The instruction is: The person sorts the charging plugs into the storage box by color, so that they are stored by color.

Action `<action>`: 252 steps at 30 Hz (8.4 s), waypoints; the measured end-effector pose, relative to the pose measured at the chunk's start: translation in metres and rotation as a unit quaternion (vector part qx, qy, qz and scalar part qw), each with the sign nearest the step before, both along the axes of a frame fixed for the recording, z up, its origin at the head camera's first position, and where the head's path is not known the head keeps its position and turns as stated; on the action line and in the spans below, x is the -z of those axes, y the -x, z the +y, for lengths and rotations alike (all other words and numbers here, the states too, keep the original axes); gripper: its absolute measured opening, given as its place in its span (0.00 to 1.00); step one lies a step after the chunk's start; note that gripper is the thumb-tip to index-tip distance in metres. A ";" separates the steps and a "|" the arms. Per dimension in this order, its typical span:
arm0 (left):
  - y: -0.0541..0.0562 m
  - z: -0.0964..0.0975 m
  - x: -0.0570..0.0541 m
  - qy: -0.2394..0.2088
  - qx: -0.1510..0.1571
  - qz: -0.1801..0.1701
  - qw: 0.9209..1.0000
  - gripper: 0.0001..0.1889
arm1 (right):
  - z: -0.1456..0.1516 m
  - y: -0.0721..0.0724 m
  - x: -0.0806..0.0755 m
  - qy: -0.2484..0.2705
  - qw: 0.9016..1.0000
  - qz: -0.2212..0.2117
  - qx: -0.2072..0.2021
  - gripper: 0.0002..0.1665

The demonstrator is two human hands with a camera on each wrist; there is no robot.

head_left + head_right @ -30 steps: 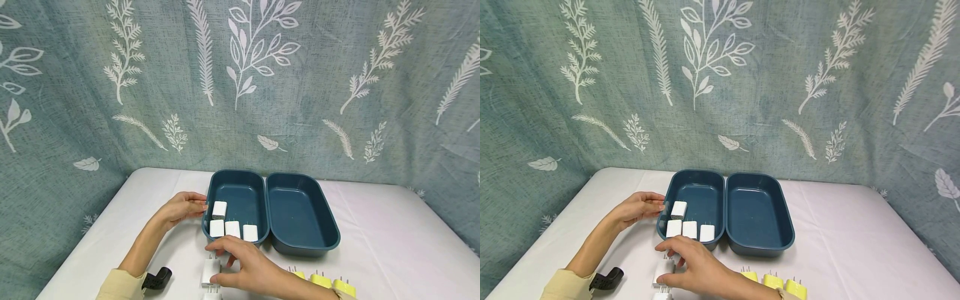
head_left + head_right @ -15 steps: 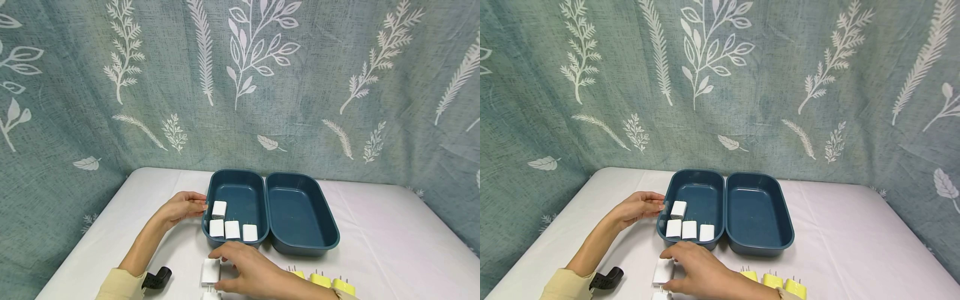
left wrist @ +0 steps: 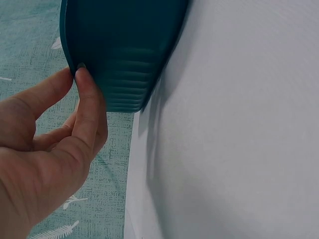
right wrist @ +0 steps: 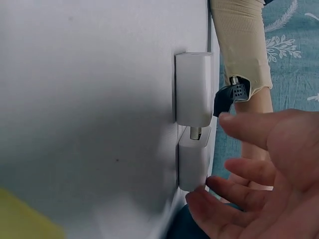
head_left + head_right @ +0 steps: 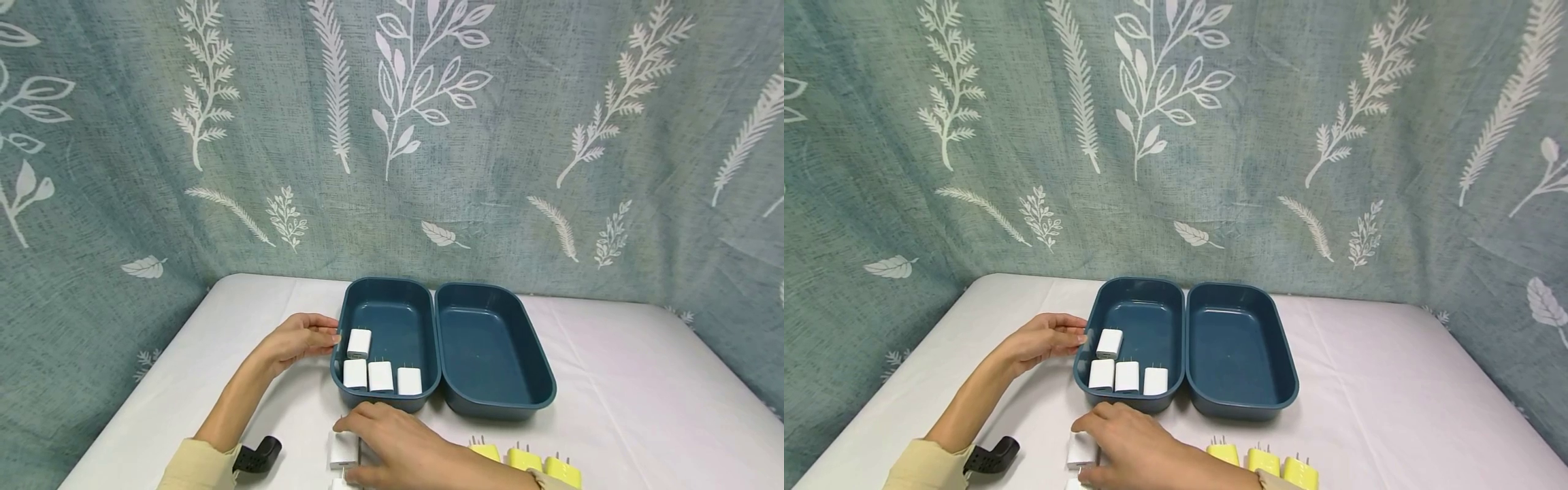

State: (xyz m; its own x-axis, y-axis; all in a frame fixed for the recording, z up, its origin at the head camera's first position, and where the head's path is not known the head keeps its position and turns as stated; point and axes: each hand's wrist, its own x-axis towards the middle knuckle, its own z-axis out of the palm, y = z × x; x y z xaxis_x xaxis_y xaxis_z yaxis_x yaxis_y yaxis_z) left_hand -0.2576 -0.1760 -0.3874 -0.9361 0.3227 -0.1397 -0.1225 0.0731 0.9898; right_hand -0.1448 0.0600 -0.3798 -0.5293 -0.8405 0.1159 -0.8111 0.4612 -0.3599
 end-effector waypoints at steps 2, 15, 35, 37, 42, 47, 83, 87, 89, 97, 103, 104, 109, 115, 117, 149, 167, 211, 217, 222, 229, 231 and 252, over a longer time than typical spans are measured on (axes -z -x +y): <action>0.000 0.000 0.000 0.000 0.001 -0.001 1.000 0.21 | -0.001 0.000 0.000 -0.001 1.000 0.016 0.000 0.25; -0.001 0.001 0.000 -0.002 0.000 0.000 1.000 0.21 | -0.009 0.004 0.007 -0.005 0.999 0.036 -0.005 0.21; 0.000 0.002 0.000 -0.001 0.000 0.001 1.000 0.20 | -0.006 0.003 0.010 0.029 0.999 0.007 0.015 0.26; -0.001 0.002 0.000 -0.001 0.002 0.001 1.000 0.20 | -0.006 0.003 0.010 0.031 0.999 0.011 0.016 0.26; -0.001 0.001 0.000 0.000 0.005 0.002 1.000 0.21 | -0.004 0.001 0.009 0.048 0.999 0.014 0.020 0.25; -0.001 0.000 -0.001 -0.002 0.010 0.006 1.000 0.21 | -0.003 0.001 0.008 0.064 0.998 0.011 0.019 0.25; 0.000 0.001 0.000 -0.002 0.007 0.005 1.000 0.21 | 0.007 -0.004 -0.004 0.296 0.955 0.022 -0.011 0.19; 0.000 0.001 0.000 0.001 0.006 0.004 1.000 0.21 | 0.008 -0.002 -0.005 0.311 0.950 0.025 -0.011 0.20; 0.000 0.001 0.000 0.002 0.005 0.003 1.000 0.21 | 0.009 -0.002 -0.006 0.319 0.947 0.028 -0.013 0.21; 0.000 0.002 0.000 0.002 0.006 0.003 1.000 0.20 | 0.013 0.005 -0.010 0.348 0.937 -0.032 0.012 0.20; 0.001 0.002 0.000 0.006 0.004 0.002 1.000 0.20 | 0.017 0.015 -0.011 0.346 0.931 -0.100 0.057 0.19; 0.001 0.002 -0.001 0.006 0.004 0.003 1.000 0.20 | 0.018 0.017 -0.011 0.346 0.930 -0.109 0.063 0.19; 0.000 0.001 -0.001 0.002 0.006 0.007 1.000 0.21 | 0.021 0.026 -0.010 0.344 0.925 -0.140 0.084 0.19; 0.000 0.001 0.000 0.000 0.004 0.003 1.000 0.20 | 0.026 0.036 -0.014 0.336 0.924 -0.155 0.097 0.19; 0.000 0.002 0.000 0.000 0.002 0.001 1.000 0.20 | 0.028 0.039 -0.016 0.328 0.925 -0.162 0.106 0.19; 0.000 -0.001 0.000 -0.003 -0.002 -0.007 1.000 0.21 | 0.037 0.114 -0.023 0.187 0.963 -0.106 0.165 0.20; 0.002 -0.001 0.001 -0.019 0.007 0.000 1.000 0.22 | 0.026 0.131 -0.013 0.117 0.974 -0.079 0.176 0.18; 0.002 0.002 0.001 -0.008 -0.006 -0.008 1.000 0.21 | 0.040 0.111 -0.021 0.180 0.956 -0.131 0.191 0.21; 0.001 0.002 0.001 -0.008 -0.002 -0.003 1.000 0.21 | 0.043 0.102 -0.021 0.194 0.957 -0.137 0.168 0.22; -0.001 0.003 0.000 -0.010 -0.003 -0.004 1.000 0.21 | 0.043 0.088 -0.028 0.213 0.955 -0.137 0.153 0.19; -0.001 0.002 -0.001 -0.006 0.009 0.006 1.000 0.22 | 0.032 0.062 -0.035 0.234 0.955 -0.152 0.103 0.18; -0.001 0.002 0.000 -0.006 0.008 0.005 1.000 0.21 | 0.029 0.055 -0.035 0.240 0.954 -0.156 0.086 0.19; 0.000 0.000 -0.001 0.001 0.002 0.003 1.000 0.22 | 0.008 0.006 -0.030 0.223 0.968 -0.090 -0.068 0.19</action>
